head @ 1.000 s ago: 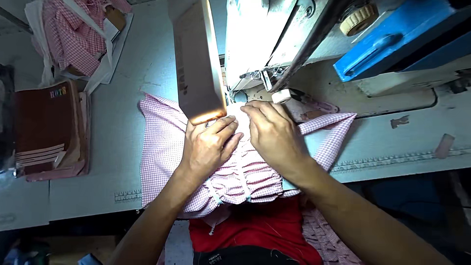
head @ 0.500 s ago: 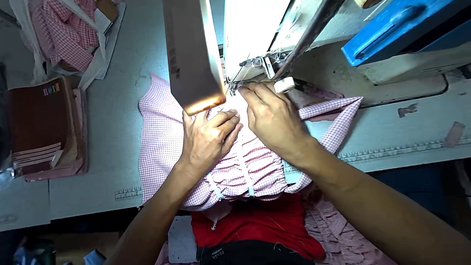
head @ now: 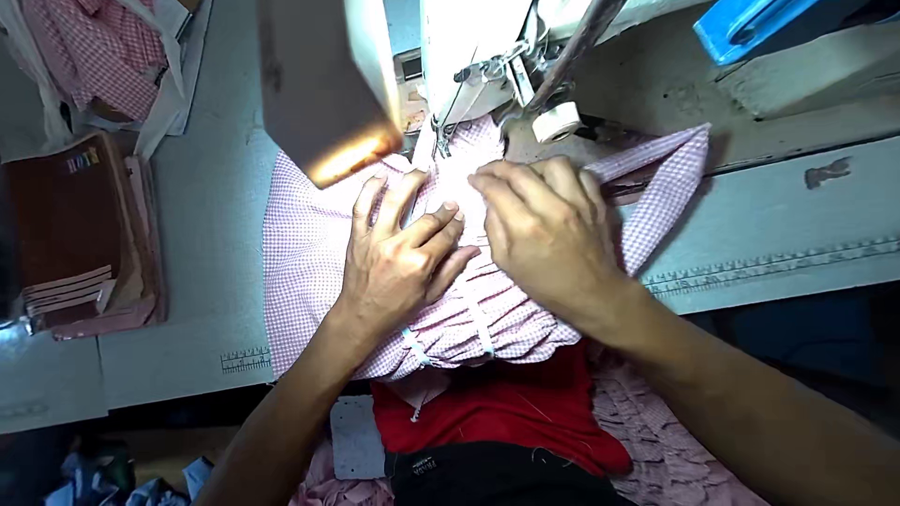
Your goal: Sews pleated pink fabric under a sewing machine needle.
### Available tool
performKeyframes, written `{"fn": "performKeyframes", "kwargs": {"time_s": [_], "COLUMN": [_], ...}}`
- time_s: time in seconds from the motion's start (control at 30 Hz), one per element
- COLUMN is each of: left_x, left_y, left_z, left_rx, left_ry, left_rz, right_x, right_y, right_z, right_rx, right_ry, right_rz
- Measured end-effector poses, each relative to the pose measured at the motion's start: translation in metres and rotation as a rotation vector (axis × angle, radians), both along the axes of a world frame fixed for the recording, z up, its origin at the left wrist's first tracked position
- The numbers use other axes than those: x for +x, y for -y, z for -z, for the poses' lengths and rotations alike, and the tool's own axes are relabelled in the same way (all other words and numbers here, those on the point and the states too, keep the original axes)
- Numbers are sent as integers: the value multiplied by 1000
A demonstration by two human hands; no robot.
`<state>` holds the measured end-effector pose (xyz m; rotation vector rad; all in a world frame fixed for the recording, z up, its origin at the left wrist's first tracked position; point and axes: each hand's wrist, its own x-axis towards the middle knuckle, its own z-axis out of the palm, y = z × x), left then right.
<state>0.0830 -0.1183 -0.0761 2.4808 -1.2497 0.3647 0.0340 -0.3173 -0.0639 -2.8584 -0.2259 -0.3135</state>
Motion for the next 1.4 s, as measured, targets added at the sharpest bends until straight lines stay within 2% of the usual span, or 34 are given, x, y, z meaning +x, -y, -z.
{"fn": "performKeyframes", "kwargs": {"time_s": [0.13,0.33,0.43,0.57,0.77,0.9,1.07,1.23,1.4], "left_x": [0,6,12,12,0,-6,-13,-16,-20], "left_y": [-1,-1,2,4,3,4,6,8,9], "left_z": [-2,1,5,1,-3,-1,-2,-2,-4], "left_rx": [-2,-40,-48,-41,-26,-59,-56,-59,-48], "left_ry": [-54,-91,-67,-54,-86,-130,-132,-134,-139], "left_rz": [-9,2,-1,25,95,127,123,112,103], "right_x": [8,16,26,29,21,26,27,26,25], "right_y": [6,9,12,18,16,18,18,20,20], "right_z": [-1,-2,3,4,-2,5,3,5,2], "right_rx": [-68,-108,-124,-83,-84,-46,-75,-63,-84], "right_ry": [-26,-45,35,76,-24,82,11,77,36], "right_rz": [69,52,45,-51,4,-86,-8,-81,-7]}}
